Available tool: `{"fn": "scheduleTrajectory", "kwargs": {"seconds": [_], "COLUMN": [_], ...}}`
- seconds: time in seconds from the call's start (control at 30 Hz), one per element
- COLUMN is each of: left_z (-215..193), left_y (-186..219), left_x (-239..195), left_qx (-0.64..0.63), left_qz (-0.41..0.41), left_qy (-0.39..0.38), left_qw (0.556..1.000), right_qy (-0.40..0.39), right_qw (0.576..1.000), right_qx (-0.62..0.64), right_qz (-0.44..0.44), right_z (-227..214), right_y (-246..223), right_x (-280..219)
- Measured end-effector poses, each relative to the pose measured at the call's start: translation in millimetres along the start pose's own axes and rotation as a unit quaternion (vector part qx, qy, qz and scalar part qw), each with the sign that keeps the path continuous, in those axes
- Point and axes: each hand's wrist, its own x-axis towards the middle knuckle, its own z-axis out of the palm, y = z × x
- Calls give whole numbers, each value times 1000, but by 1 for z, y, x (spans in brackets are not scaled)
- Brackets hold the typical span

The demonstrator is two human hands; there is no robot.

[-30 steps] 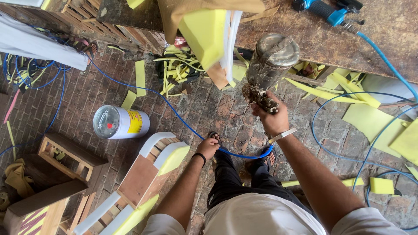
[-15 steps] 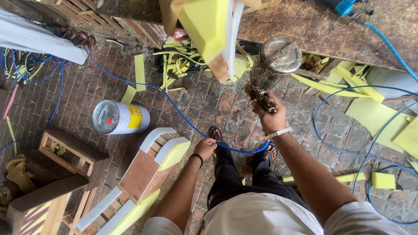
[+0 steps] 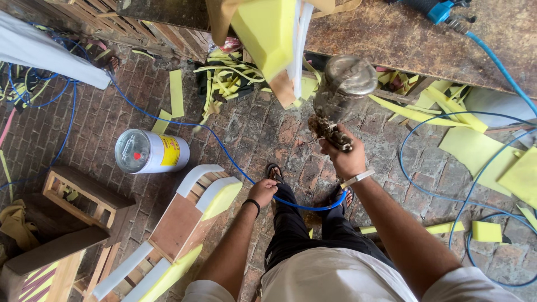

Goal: The person smooths and staples brown fabric onto a tufted cushion using a pneumatic staple gun. They then apply adhesive to a foam piece and attach it to the cushion, followed by additional fabric adjustments and stapling.

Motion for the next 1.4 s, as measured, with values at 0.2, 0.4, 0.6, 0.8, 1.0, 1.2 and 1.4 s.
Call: {"fn": "scheduleTrajectory", "kwargs": {"seconds": [0.2, 0.4, 0.6, 0.8, 1.0, 1.2, 1.4], "left_z": [1, 1, -1, 7, 15, 8, -1], "left_y": [10, 26, 40, 29, 4, 6, 42], "left_x": [-7, -9, -13, -10, -5, -4, -13], "left_qx": [-6, -11, -3, -1, 3, -16, 3], "left_qz": [6, 17, 4, -9, -9, -30, -7], "left_qy": [0, 11, 0, -15, -12, -3, 19], "left_qw": [1000, 1000, 1000, 1000, 1000, 999, 1000], "right_qy": [-29, -40, -9, 7, 1, -34, -56], "right_qw": [995, 985, 984, 996, 999, 992, 981], "right_qx": [43, 82, 54, 41, -30, 65, 91], "right_qz": [-88, -147, -170, -83, -45, -101, -160], "right_z": [-7, -11, -14, -8, -9, -14, -19], "right_y": [-31, -51, -53, -30, -17, -39, -60], "right_x": [-21, -32, -34, -17, -18, -30, -35]}}
